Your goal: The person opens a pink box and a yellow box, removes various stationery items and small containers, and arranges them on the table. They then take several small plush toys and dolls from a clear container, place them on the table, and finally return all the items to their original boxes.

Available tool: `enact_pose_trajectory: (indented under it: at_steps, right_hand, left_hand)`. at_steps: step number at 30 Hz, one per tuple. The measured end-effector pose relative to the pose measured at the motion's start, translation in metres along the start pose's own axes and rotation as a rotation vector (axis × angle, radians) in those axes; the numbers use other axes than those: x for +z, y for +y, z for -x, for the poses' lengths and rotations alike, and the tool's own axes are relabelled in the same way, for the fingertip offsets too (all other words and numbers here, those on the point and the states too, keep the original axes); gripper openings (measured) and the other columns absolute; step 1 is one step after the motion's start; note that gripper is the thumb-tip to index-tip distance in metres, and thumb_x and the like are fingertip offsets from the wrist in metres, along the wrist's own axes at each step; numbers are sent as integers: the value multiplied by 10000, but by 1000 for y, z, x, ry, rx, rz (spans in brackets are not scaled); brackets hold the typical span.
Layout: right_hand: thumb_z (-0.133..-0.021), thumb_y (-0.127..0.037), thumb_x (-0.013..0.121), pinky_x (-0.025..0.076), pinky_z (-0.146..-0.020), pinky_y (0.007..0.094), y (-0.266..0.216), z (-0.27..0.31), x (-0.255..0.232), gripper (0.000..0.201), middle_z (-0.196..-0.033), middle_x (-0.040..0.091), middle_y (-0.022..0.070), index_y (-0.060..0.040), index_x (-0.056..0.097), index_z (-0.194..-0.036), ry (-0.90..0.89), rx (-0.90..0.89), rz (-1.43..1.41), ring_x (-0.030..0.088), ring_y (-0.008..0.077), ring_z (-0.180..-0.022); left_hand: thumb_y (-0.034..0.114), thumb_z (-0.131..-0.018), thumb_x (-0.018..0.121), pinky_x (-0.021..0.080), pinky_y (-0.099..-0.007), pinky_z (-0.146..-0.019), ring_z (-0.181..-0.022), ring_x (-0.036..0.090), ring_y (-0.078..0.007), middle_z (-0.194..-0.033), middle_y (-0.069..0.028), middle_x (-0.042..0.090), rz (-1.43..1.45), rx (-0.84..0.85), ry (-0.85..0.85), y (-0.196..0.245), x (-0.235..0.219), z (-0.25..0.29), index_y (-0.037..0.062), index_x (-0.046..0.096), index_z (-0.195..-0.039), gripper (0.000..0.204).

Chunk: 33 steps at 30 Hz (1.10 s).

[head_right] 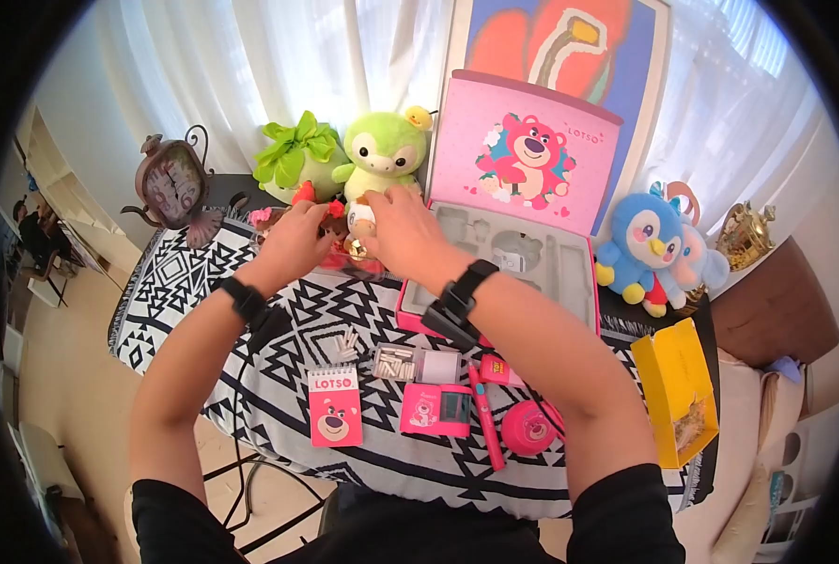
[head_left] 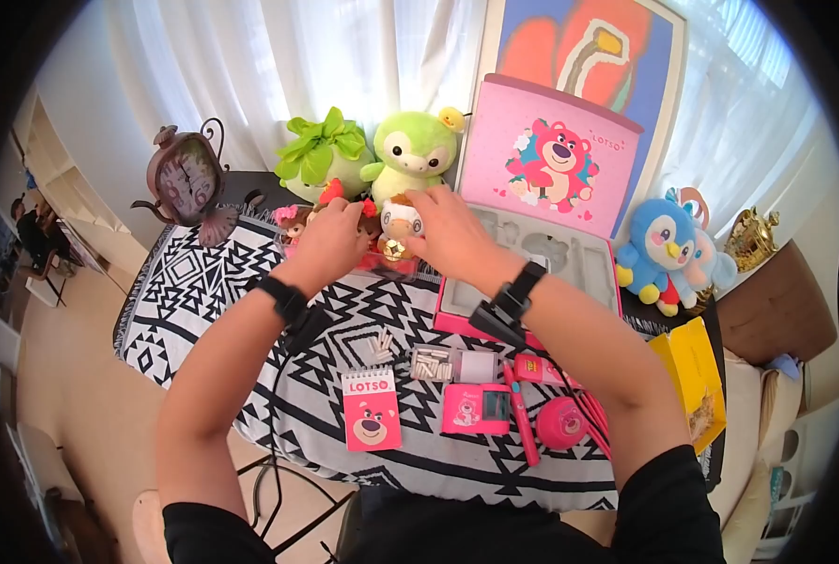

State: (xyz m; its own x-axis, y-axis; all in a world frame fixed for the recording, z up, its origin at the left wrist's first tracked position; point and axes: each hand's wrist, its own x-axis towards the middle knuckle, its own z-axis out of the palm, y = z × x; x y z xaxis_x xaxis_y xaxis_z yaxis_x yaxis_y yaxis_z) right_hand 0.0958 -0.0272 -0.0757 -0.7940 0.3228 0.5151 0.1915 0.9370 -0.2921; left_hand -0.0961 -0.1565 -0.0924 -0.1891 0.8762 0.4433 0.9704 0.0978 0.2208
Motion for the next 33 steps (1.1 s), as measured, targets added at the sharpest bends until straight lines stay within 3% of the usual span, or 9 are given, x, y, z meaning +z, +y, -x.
enact_pose_trajectory:
  at_steps: [2, 4, 7, 13, 19, 22, 28, 30, 33]
  right_hand:
    - [-808, -213, 779, 478, -993, 471, 6, -12, 13, 610, -1166, 592, 221, -47, 563, -1354, -121, 48, 18, 573, 411, -1132]
    - [-796, -220, 784, 474, -997, 478, 10, -16, 25, 645, -1180, 590, 236, -53, 548, -1373, -193, 78, 20, 571, 426, -1132]
    - [-804, -257, 794, 474, -973, 474, 13, -20, 31, 616, -1159, 614, 229, -56, 560, -1337, -209, 105, 92, 603, 400, -1098]
    - [-765, -254, 809, 487, -954, 487, 13, -25, 32, 691, -1103, 620, 261, -70, 532, -1371, -279, 180, 34, 583, 441, -1103]
    - [-714, -252, 845, 494, -940, 480, 16, -27, 43, 712, -1109, 607, 273, 0, 520, -1295, -234, 251, -30, 580, 447, -1097]
    - [-702, -254, 850, 495, -943, 477, 14, -22, 47, 705, -1122, 584, 283, 29, 524, -1259, -212, 297, -73, 570, 452, -1107]
    - [-701, -194, 852, 494, -974, 461, 24, -9, 44, 662, -1116, 552, 273, 11, 534, -1245, -3, 227, -170, 567, 452, -1117]
    - [-700, -183, 860, 496, -988, 442, 33, -5, 45, 684, -1129, 571, 238, -9, 527, -1272, 158, 91, -199, 579, 430, -1116]
    - [-692, -182, 878, 495, -995, 442, 37, -6, 30, 725, -1215, 595, 234, -3, 514, -1291, 87, 199, -286, 598, 409, -1144]
  left_hand:
    - [202, -870, 693, 525, -475, -876, -994, 644, -407, -1041, -211, 666, -43, -46, -66, -14, 10, -18, -17, 628, -1103, 326]
    - [252, -861, 693, 522, -475, -885, -999, 647, -399, -999, -210, 686, -84, -9, -264, -23, 19, -29, -15, 636, -1086, 353]
    - [283, -843, 697, 520, -472, -893, -1001, 651, -386, -982, -210, 699, -88, -76, -231, -20, 30, -34, 1, 646, -1064, 362]
    - [226, -823, 708, 523, -467, -894, -1017, 632, -399, -982, -236, 673, -110, -100, -249, -12, 39, -42, 7, 632, -1068, 337]
    - [170, -809, 711, 528, -461, -882, -984, 627, -411, -978, -235, 668, -166, -156, -254, -12, 48, -44, -28, 604, -1026, 314]
    - [120, -796, 684, 572, -451, -803, -953, 661, -384, -926, -231, 696, -258, -46, -259, -15, 50, -44, -51, 629, -984, 260]
    - [133, -781, 714, 547, -485, -854, -960, 657, -419, -937, -264, 685, -51, -98, -192, -6, 39, -38, -50, 600, -993, 302]
    - [146, -780, 714, 530, -503, -871, -966, 652, -441, -952, -271, 681, 24, -178, -187, -3, 35, -39, -50, 575, -1018, 338]
    - [161, -786, 711, 524, -508, -867, -967, 651, -449, -976, -271, 680, 59, -201, -164, 12, 16, -41, -54, 557, -1046, 372]
